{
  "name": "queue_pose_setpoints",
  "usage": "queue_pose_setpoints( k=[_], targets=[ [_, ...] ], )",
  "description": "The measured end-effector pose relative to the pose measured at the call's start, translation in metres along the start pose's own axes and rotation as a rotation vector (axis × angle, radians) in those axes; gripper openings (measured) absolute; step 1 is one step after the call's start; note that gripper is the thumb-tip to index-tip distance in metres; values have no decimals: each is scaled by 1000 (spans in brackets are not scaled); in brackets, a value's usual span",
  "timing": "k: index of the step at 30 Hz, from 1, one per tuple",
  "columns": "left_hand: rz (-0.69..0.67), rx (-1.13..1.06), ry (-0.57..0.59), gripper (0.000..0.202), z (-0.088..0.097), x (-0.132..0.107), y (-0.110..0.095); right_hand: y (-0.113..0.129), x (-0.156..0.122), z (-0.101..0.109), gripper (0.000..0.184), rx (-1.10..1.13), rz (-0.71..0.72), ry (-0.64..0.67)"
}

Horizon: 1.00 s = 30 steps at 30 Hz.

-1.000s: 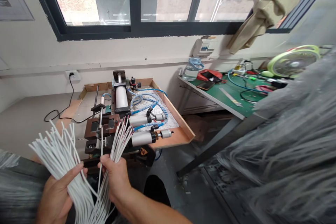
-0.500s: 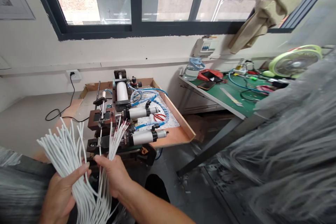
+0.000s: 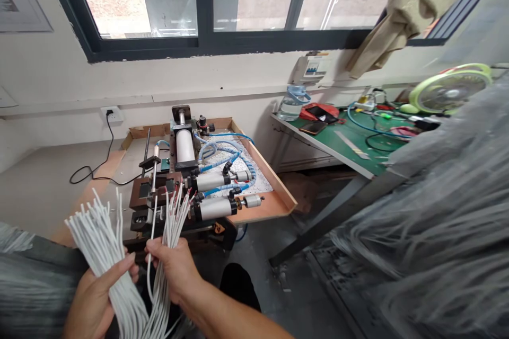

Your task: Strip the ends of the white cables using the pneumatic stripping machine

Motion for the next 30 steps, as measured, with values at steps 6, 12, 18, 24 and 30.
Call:
queue_pose_setpoints(
  k=[6, 12, 18, 24, 30],
  targets=[
    [-34, -4, 39, 22, -1, 1, -2, 5, 4, -4, 18, 52, -56, -6],
    [-27, -32, 35, 19, -3, -4, -4, 4, 5, -3, 23, 37, -30, 105],
    [-76, -69, 63, 19, 3, -9, -8, -4, 0, 8, 27, -45, 46, 294],
    [-98, -54, 79, 21, 11, -19, -8, -21, -32, 18, 28, -95, -5, 533],
    [-94, -55, 129, 19, 18, -37, -5, -41, -57, 21, 34, -141, -75, 642]
  ],
)
Point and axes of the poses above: each hand's wrist, its own x-axis towards the middle knuckle, its own z-axis out of the back of the hand, y = z × x, the point moved 3 cm from there along x, towards the middle knuckle, and after that the axes turned 15 degrees about -x, right-handed, at the moved point
